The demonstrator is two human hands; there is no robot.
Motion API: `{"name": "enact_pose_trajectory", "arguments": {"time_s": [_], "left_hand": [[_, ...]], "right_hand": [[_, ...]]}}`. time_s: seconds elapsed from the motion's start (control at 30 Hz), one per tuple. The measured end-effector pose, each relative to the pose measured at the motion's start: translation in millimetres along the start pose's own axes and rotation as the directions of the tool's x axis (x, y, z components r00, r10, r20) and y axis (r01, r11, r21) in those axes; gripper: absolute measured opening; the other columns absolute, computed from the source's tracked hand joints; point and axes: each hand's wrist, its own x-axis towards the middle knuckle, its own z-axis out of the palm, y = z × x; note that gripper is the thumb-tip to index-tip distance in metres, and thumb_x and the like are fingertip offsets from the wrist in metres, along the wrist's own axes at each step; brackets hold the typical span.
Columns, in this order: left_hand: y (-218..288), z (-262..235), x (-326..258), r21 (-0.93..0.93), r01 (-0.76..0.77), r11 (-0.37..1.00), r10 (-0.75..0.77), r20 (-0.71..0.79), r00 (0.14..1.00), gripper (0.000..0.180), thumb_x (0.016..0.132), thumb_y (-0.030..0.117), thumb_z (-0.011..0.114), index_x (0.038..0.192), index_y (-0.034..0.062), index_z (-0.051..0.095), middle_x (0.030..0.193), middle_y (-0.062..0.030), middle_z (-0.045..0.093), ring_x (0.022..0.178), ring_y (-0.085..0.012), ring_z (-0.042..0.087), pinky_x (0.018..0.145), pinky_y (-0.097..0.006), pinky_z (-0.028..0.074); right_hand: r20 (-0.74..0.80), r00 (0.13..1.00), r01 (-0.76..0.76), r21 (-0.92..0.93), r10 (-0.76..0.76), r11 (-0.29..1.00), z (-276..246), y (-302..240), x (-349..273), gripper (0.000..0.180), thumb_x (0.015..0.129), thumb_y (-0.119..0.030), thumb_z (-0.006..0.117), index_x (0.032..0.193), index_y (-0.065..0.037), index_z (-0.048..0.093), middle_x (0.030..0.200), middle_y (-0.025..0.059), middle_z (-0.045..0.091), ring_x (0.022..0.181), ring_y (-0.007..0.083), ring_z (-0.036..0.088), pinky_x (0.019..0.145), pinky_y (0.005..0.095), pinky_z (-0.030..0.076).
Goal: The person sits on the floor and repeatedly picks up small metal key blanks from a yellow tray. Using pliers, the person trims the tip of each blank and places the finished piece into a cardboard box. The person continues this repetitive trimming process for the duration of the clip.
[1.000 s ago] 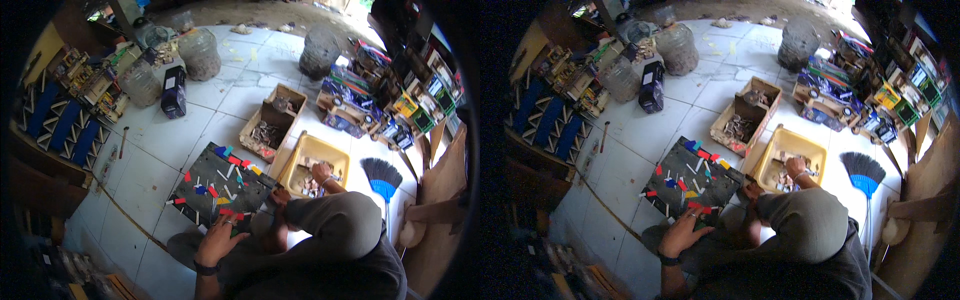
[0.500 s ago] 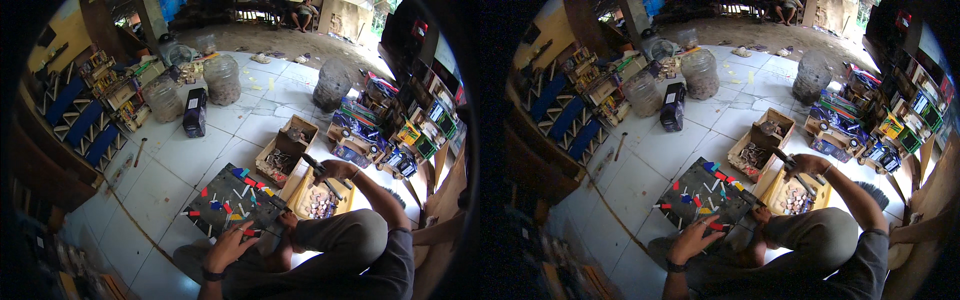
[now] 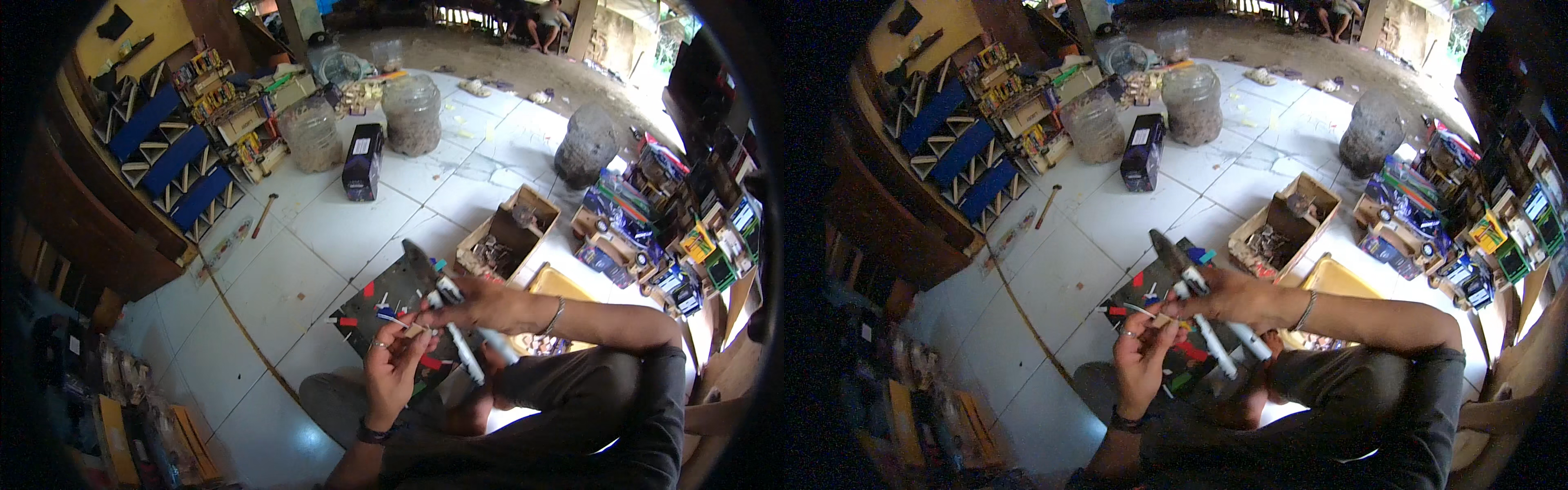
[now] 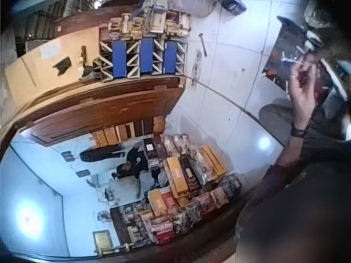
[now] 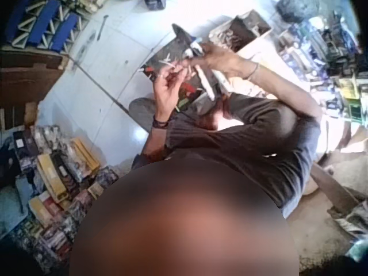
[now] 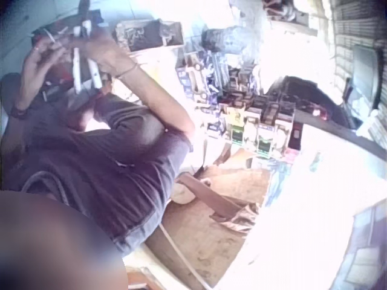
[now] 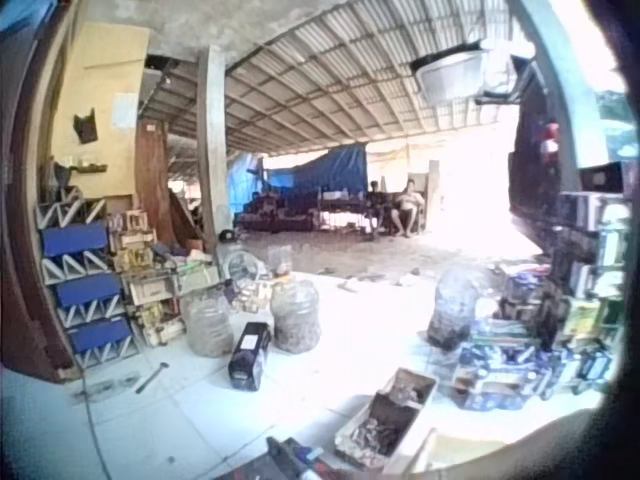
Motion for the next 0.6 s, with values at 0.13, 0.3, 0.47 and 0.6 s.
{"name": "enact_pose_trajectory", "arguments": {"time_s": [0.13,0.3,0.47,0.6], "left_hand": [[8,-12,1,-0.021,0.076,0.997,-0.076,0.024,0.997,0.039,0.109,0.012,0.056,0.146,0.0023,0.051,0.117,-0.0063,0.064,0.106,-0.0158,0.066,0.095,-0.039,0.060],[21,-12,-2,-0.087,0.115,0.990,-0.112,0.033,0.993,0.046,0.110,0.013,0.053,0.155,0.0059,0.045,0.116,-0.0033,0.061,0.106,-0.0146,0.064,0.096,-0.040,0.060],[34,-7,-6,-0.170,0.105,0.980,-0.105,0.009,0.994,0.051,0.108,0.009,0.056,0.156,0.0046,0.040,0.116,-0.0067,0.064,0.108,-0.0171,0.068,0.099,-0.039,0.059],[45,-8,-7,-0.196,0.080,0.977,-0.081,0.007,0.997,0.041,0.106,0.006,0.060,0.145,0.0043,0.048,0.119,-0.0086,0.068,0.107,-0.0187,0.070,0.097,-0.037,0.060]], "right_hand": [[-0.093,0.967,0.179,-0.413,-0.237,0.893,-28,4,-5,0.048,0.099,-0.041,0.072,0.124,0.000,0.065,0.110,0.0121,0.071,0.104,0.0165,0.063,0.091,0.0339,0.051],[0.057,0.792,0.407,-0.792,-0.607,0.456,-37,23,-5,0.045,0.101,-0.037,0.066,0.127,0.000,0.064,0.103,0.0232,0.063,0.105,0.0397,0.064,0.089,0.0469,0.052],[0.156,0.696,0.493,-0.813,-0.701,0.309,-37,25,-1,0.039,0.100,-0.031,0.066,0.125,-0.002,0.062,0.111,0.0213,0.061,0.104,0.0400,0.065,0.089,0.0463,0.054],[0.226,0.730,0.450,-0.870,-0.645,0.204,-38,17,-4,0.041,0.095,-0.020,0.068,0.130,-0.004,0.056,0.118,0.0187,0.062,0.108,0.0398,0.065,0.096,0.0478,0.052]]}}
